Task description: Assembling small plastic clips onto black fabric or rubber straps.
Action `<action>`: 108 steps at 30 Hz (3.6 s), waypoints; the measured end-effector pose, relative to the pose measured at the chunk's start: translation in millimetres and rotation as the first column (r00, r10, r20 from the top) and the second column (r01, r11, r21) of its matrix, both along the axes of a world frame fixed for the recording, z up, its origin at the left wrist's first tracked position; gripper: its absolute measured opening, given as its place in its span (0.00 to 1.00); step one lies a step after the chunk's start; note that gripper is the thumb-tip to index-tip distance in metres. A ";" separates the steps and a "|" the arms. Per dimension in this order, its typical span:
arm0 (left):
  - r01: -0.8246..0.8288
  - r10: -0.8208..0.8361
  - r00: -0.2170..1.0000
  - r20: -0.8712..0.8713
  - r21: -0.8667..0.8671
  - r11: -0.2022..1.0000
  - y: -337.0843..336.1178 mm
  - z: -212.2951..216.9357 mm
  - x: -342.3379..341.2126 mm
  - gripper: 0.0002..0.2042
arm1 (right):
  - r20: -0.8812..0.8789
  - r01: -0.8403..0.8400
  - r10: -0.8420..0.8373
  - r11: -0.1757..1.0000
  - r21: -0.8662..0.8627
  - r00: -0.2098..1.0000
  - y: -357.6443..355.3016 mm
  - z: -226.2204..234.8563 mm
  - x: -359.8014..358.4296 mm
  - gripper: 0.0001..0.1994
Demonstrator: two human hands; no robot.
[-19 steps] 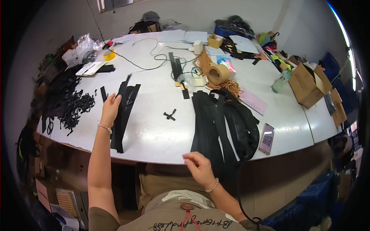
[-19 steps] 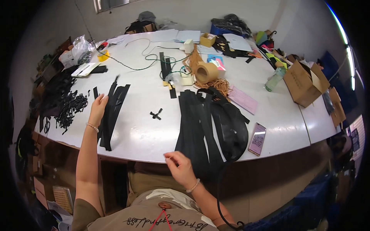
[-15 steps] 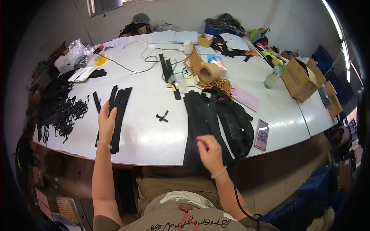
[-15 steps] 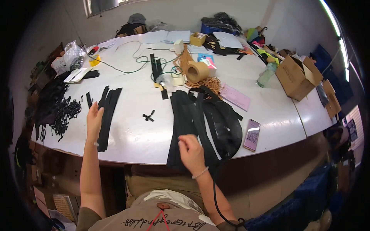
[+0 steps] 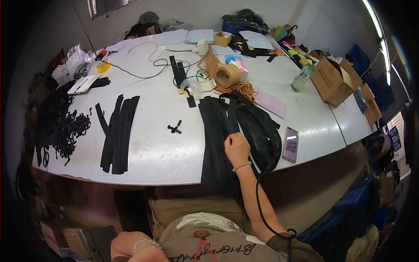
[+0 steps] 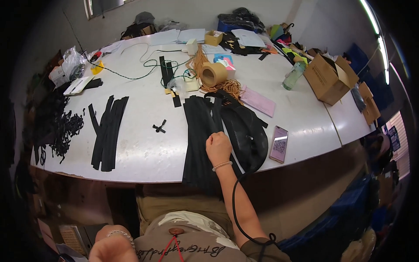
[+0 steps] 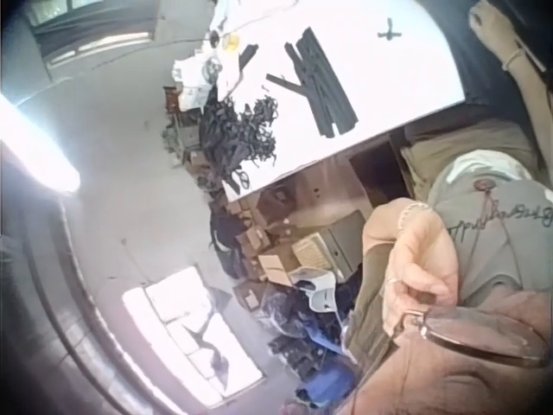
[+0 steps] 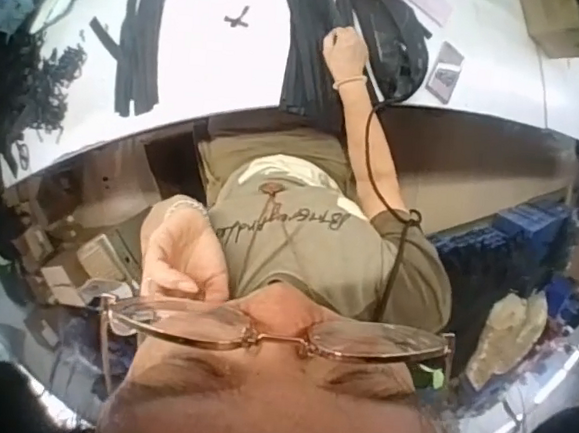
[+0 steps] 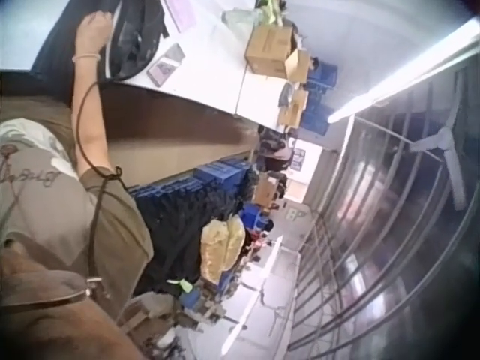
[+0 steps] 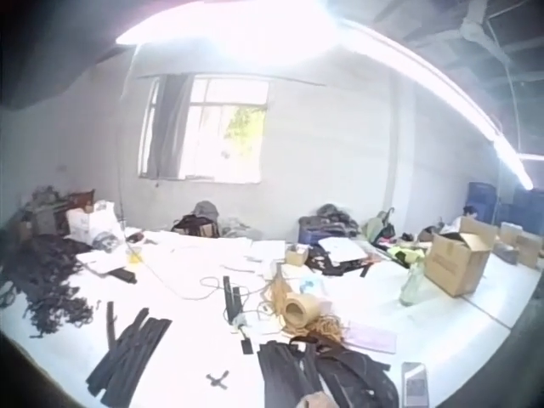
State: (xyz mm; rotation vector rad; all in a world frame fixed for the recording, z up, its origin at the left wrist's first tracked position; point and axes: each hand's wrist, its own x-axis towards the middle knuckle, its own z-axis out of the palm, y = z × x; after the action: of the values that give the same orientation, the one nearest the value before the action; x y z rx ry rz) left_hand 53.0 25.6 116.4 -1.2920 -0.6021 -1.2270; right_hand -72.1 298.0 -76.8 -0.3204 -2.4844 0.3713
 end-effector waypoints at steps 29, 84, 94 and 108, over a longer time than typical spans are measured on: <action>0.651 -0.040 -0.482 0.875 0.388 0.653 16.3 -97.9 -70.6 0.24 | -0.260 -0.279 0.423 -0.017 -0.960 0.868 -88.3 77.0 119.5 0.02; -0.058 -0.435 -0.413 0.800 0.453 0.889 -105.9 -151.7 -49.0 0.12 | 0.204 -0.460 0.767 0.550 -0.698 0.608 -48.9 85.3 97.2 0.06; 0.536 0.268 -0.733 0.625 0.288 0.794 -113.7 -207.9 -18.2 0.07 | -0.364 -0.340 0.245 -0.136 -0.931 0.899 -75.8 75.0 97.2 0.03; 0.687 0.280 -0.425 0.861 0.104 0.719 -12.2 -123.4 -55.7 0.08 | -0.149 -0.069 0.664 -0.146 -0.987 0.733 -103.2 88.4 106.1 0.04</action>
State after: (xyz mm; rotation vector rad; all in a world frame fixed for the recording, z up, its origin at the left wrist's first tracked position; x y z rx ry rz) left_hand -2.7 13.4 -7.0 -0.1993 -2.3197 -2.7594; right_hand 34.0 194.9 11.5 -0.1237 -2.0064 2.7702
